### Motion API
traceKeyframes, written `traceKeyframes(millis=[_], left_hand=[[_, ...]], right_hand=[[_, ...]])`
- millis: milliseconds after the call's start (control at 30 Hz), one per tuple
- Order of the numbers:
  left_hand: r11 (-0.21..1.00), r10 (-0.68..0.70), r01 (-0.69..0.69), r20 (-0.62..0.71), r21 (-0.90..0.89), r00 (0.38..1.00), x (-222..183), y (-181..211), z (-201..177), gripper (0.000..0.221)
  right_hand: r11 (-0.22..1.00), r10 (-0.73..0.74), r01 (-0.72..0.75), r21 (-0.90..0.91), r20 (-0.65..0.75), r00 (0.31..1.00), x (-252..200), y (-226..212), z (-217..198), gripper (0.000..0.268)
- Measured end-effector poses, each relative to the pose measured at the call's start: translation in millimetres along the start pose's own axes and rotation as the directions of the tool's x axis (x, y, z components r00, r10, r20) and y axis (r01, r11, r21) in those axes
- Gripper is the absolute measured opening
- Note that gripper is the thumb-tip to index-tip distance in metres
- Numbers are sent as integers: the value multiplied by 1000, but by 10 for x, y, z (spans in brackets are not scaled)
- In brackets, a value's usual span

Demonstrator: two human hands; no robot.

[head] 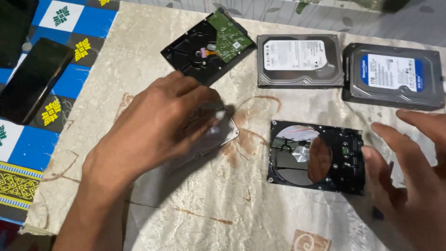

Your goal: Cleaning internal hard drive platters and reassembling the spindle and motor components using a screwdriver.

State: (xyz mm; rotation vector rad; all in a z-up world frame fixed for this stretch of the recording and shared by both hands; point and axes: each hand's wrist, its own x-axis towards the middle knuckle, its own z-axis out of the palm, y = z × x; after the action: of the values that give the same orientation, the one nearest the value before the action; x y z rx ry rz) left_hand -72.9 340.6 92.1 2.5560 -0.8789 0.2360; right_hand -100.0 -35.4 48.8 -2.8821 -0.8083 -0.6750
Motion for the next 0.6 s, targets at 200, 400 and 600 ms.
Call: traceKeyframes(millis=[200,400,600], left_hand=[[988,-100,101,-9,117,995,-129,-17,54,9],[977,-171,175,-42,121,984,-185,-90,126,19],[969,-155,166,-68,182,985,-223,-188,207,19]], right_hand=[[976,146,-149,159,26,989,134,-290,2,28],[696,487,-540,473,242,839,-131,-198,244,36],[867,354,-379,324,137,925,-502,227,588,30]])
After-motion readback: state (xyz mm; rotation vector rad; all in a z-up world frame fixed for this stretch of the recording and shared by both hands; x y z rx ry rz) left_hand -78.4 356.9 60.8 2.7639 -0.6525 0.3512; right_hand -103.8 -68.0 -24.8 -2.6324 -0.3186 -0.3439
